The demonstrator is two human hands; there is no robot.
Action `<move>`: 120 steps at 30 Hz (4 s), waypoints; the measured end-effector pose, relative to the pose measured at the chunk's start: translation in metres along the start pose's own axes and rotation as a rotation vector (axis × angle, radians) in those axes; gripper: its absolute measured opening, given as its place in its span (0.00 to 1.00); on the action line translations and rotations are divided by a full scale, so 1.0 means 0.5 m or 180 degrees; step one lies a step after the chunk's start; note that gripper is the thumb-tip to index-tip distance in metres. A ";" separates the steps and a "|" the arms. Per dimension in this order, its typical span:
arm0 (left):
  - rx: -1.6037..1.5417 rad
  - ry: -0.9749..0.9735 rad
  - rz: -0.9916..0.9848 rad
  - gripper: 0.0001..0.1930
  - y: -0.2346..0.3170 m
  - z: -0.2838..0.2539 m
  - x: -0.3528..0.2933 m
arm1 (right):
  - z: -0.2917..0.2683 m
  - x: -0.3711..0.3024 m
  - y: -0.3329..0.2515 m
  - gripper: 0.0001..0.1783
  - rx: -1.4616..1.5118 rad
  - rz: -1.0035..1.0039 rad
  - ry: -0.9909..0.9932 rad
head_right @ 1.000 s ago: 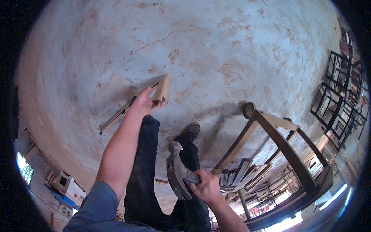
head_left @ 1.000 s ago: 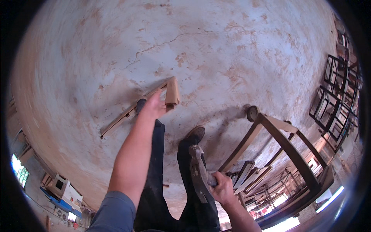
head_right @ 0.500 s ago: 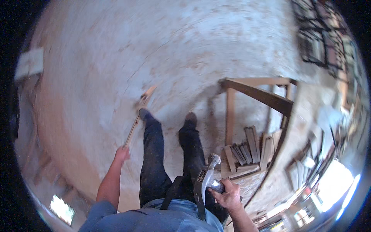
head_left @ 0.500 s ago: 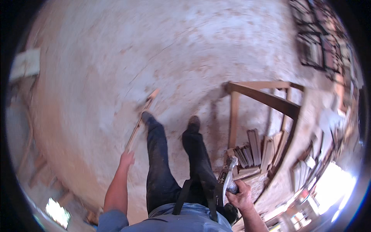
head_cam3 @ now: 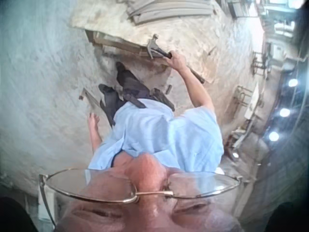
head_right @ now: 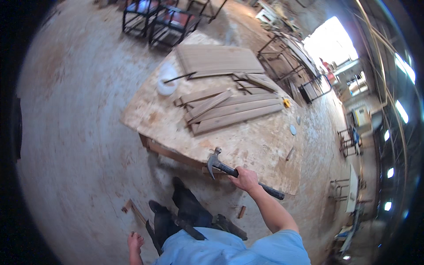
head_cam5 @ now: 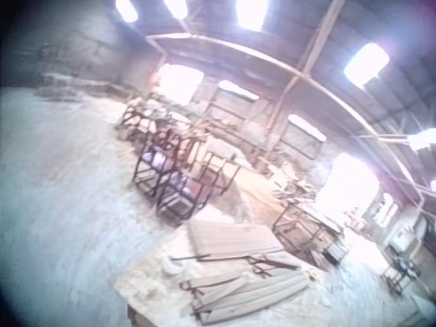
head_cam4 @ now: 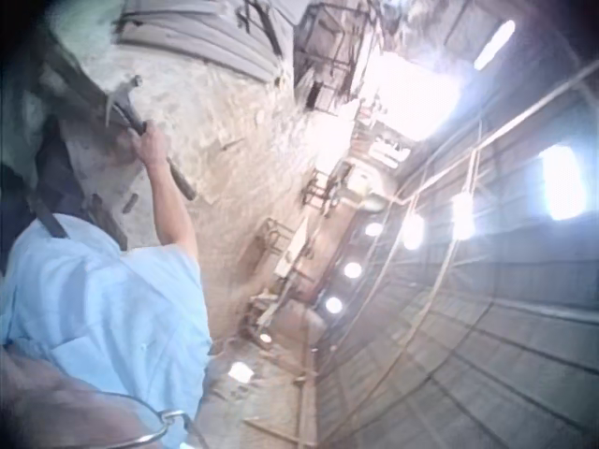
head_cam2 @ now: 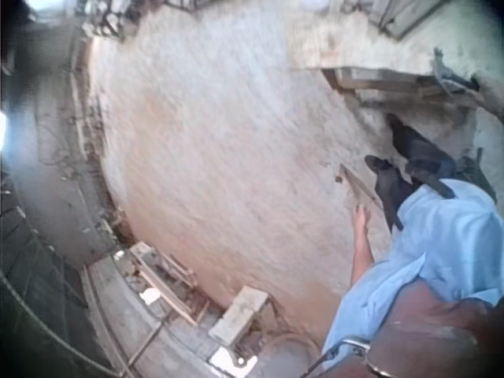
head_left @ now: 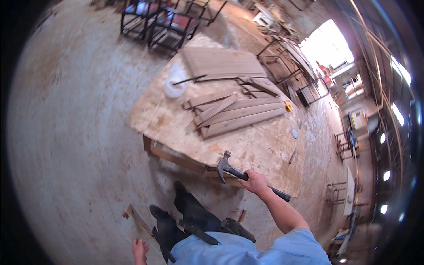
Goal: The person assembles wooden frame components by hammering joints, handling a finished wooden door, and applying adhesive with a brush to the grooves of wooden slats before joining them together.
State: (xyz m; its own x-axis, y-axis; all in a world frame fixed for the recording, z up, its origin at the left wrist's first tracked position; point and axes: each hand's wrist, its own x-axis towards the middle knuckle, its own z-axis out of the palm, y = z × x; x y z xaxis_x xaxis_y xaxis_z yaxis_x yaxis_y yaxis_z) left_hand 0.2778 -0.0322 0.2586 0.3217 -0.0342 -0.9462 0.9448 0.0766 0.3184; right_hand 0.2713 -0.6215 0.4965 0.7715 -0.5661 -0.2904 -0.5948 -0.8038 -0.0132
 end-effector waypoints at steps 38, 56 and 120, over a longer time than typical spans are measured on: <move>0.2582 0.0676 0.1024 0.27 0.372 0.641 -0.327 | -0.254 0.980 0.515 0.17 -0.0298 -0.0135 0.1020; 0.3216 -0.1390 0.3014 0.31 0.639 1.159 -0.412 | -0.263 0.394 -0.052 0.22 0.4671 -0.1116 -0.1147; 0.2762 0.0080 0.1431 0.24 0.822 0.704 -0.310 | -0.182 0.704 -0.404 0.07 0.3019 -0.1849 0.0328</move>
State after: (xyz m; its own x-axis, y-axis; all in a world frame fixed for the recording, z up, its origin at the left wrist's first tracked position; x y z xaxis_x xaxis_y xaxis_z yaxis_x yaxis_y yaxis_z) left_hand 0.6379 -0.3462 0.5564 0.6711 -0.1593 -0.7240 0.4546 -0.6831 0.5717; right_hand 0.6835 -0.6751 0.4842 0.9772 -0.1977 0.0773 -0.0355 -0.5110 -0.8588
